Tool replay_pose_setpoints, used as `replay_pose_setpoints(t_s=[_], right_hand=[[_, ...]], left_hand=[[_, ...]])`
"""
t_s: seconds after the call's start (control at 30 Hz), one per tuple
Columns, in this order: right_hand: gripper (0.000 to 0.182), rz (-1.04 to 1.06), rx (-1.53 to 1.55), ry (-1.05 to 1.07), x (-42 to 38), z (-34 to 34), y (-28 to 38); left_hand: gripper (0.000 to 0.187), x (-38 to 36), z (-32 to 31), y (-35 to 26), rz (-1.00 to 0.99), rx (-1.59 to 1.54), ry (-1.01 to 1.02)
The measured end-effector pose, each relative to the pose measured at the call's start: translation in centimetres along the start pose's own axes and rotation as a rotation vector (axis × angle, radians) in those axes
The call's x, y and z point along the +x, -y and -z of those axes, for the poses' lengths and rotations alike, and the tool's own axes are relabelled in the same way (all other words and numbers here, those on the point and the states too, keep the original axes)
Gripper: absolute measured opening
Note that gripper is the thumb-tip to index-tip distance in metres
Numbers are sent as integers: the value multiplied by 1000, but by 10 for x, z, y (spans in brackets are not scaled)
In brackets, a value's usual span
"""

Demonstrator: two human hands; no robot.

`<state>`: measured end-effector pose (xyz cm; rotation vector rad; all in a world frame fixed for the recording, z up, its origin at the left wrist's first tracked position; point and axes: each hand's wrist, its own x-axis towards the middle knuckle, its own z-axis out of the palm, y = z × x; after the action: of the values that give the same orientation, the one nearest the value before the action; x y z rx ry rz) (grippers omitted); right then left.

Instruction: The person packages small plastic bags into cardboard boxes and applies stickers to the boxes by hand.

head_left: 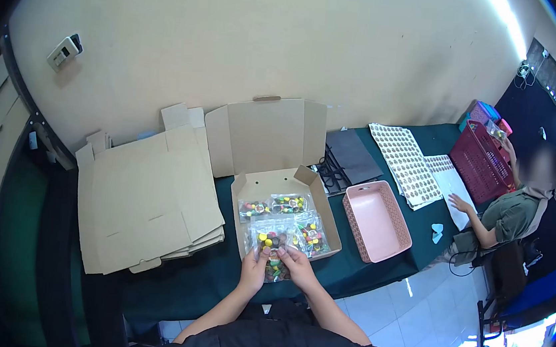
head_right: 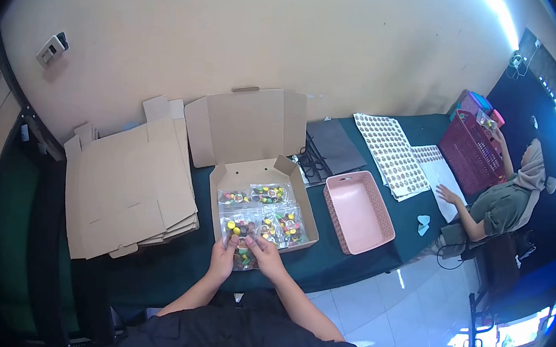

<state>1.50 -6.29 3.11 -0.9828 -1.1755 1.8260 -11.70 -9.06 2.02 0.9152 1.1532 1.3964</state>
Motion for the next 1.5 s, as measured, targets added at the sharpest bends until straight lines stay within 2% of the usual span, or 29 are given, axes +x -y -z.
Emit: replay_pose_setpoints(t_s=[0.1, 0.23, 0.3, 0.37, 0.47, 0.6, 0.7, 0.77, 0.8, 0.87, 0.93, 1.0, 1.17, 1.27, 1.33, 1.37, 1.43, 1.5], right_hand=[[31, -24, 138, 3, -3, 2, 4], [30, -1, 292, 5, 1, 7, 0], [32, 2, 264, -48, 3, 4, 1], [32, -8, 8, -6, 5, 3, -1], [32, -28, 138, 56, 8, -2, 1], [32, -50, 179, 83, 13, -1, -2], [34, -58, 238, 77, 15, -2, -1], [33, -49, 172, -44, 15, -9, 4], [33, -51, 169, -44, 13, -14, 10], [31, 167, -79, -71, 9, -23, 23], [30, 123, -42, -55, 10, -17, 24], [26, 102, 24, -31, 11, -13, 26], [27, 99, -3, -76, 14, -5, 18], [30, 41, 115, -58, 16, -7, 25], [33, 168, -173, -48, 14, -9, 31], [33, 169, -171, -49, 12, -10, 36], [35, -11, -159, -76, 7, -9, 45], [31, 26, -131, -76, 13, -8, 32]], left_hand=[[37, 1, 1, 4, -5, -62, 39], [38, 5, 4, 21, 25, -110, -9], [38, 4, -1, 14, 37, -175, -36], [37, 0, -8, -12, -111, -21, 5], [36, 0, 7, -11, -112, 161, 16], [36, 0, 10, -11, -134, 117, -35], [38, 5, 16, 0, -46, 59, -54], [40, 8, 18, 6, -44, 39, -52], [35, 6, 14, -5, -13, -109, 10], [32, 6, 9, -9, -56, -59, 40], [32, 5, 7, -14, -98, -5, 69], [38, 2, 9, -20, 47, -41, 174], [46, 2, 11, -26, 68, 74, 250], [50, 5, 11, -22, 79, 73, 264], [52, 11, 11, -14, 28, 16, 183], [52, 11, 12, -11, 28, 18, 185], [52, 9, 8, -26, 99, 8, 242], [52, 12, 13, -20, 64, 80, 267]])
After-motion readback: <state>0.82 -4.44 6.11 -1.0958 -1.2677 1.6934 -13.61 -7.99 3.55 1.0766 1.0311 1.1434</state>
